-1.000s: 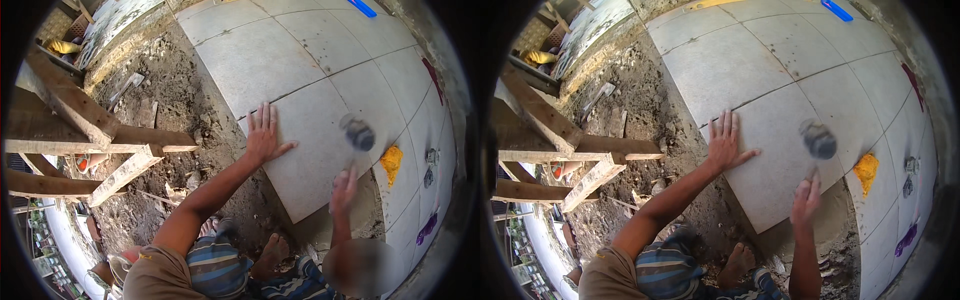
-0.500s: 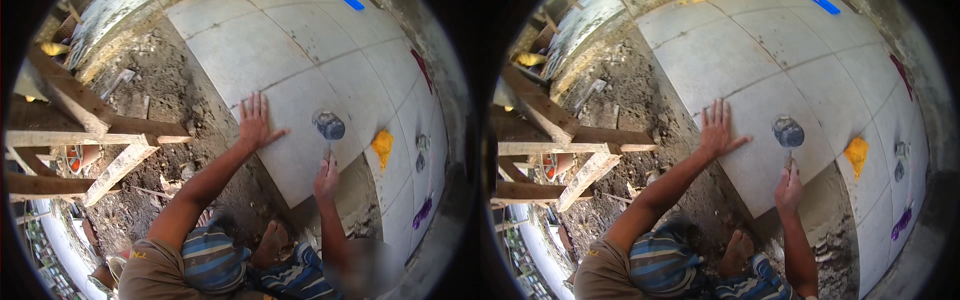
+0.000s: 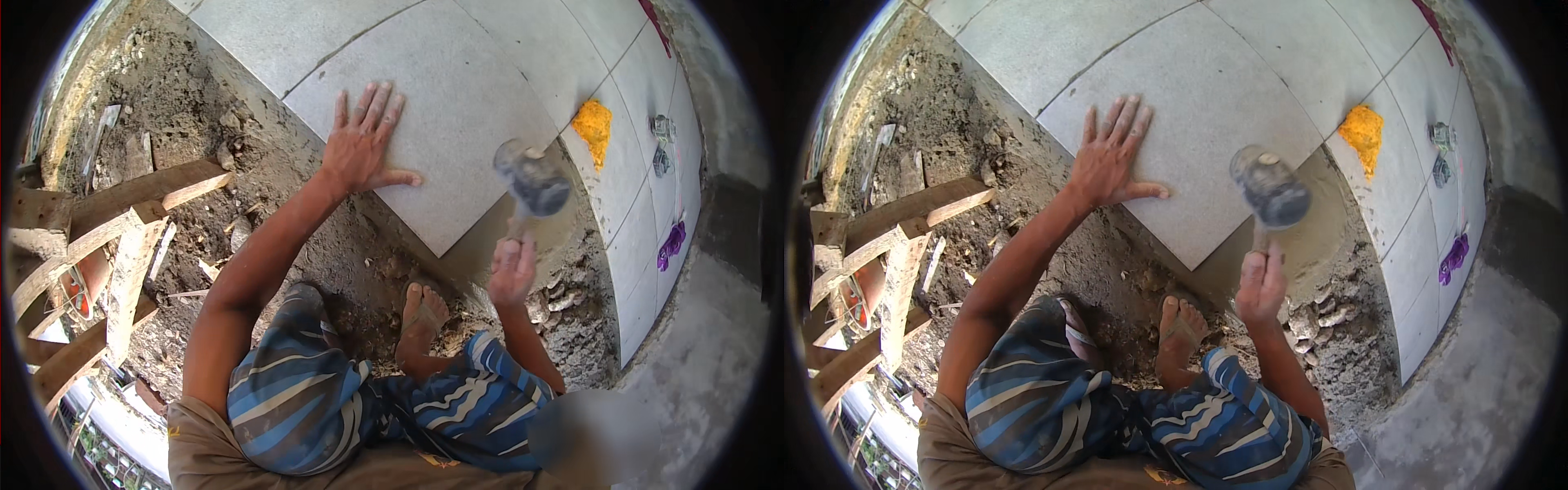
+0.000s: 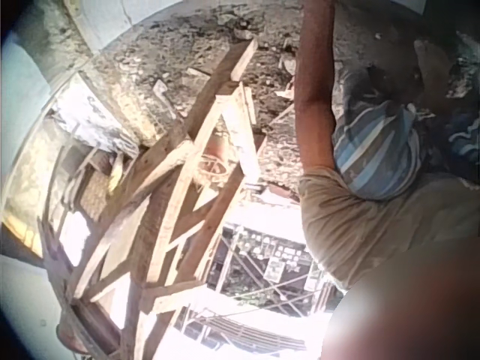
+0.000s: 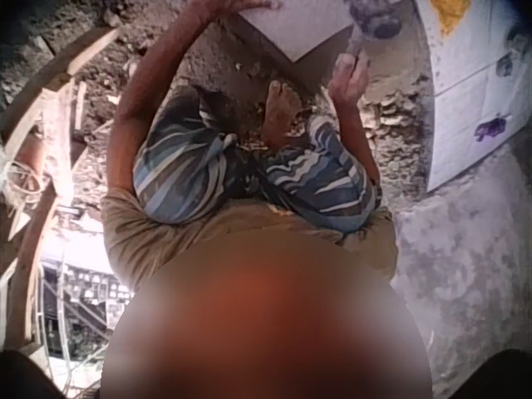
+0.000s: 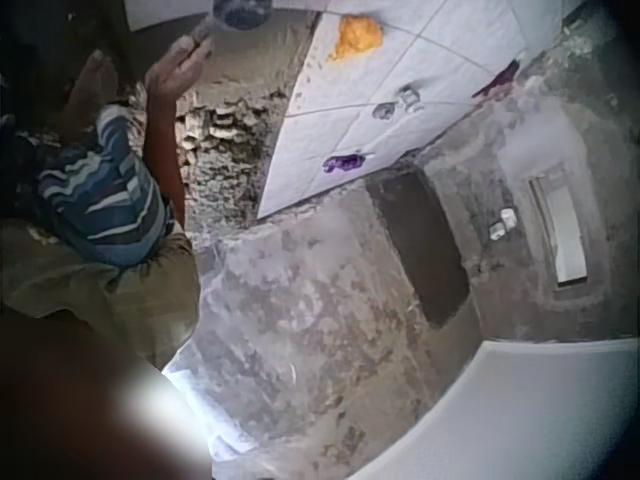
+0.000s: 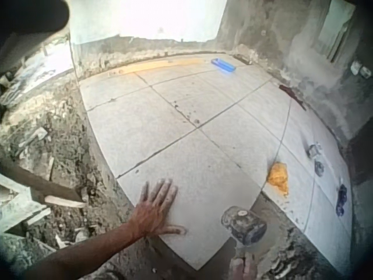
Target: Applying mortar and laying floor tiles to extend a tiled surface, using a rubber mallet for leveling.
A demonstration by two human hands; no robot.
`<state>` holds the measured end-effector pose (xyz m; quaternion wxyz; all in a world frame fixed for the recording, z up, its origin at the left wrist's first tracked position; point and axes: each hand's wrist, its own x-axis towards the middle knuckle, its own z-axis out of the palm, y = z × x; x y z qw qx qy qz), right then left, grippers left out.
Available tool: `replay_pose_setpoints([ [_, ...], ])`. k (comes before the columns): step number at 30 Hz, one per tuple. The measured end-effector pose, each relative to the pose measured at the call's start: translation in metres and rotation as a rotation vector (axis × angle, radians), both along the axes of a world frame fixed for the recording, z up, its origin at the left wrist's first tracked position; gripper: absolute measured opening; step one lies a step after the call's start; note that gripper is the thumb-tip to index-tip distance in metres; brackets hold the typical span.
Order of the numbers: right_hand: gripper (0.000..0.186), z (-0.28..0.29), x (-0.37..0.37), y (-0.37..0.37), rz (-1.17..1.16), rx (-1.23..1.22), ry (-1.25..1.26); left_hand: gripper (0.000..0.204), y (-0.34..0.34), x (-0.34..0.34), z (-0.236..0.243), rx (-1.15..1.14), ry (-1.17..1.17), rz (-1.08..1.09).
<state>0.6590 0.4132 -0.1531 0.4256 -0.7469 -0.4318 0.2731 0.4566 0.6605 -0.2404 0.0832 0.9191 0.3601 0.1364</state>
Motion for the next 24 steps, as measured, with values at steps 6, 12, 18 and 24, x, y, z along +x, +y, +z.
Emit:
replay_pose_setpoints([
  [6, 0.039, -0.032, -0.004, -0.027, 0.040, -0.109, -0.318, 0.138, 0.002, -0.001, 0.000, -0.013, -0.004, 0.000],
  [12, 0.036, -0.030, -0.002, -0.024, 0.045, -0.142, -0.301, 0.137, 0.001, -0.001, 0.000, -0.011, -0.018, -0.003],
  [18, 0.034, -0.031, 0.006, -0.008, 0.000, -0.193, -0.265, 0.136, 0.001, -0.001, 0.002, 0.001, -0.018, 0.008],
  [24, 0.034, -0.006, 0.022, 0.026, 0.039, -0.160, -0.265, 0.139, 0.003, 0.004, 0.011, -0.006, 0.073, 0.006],
])
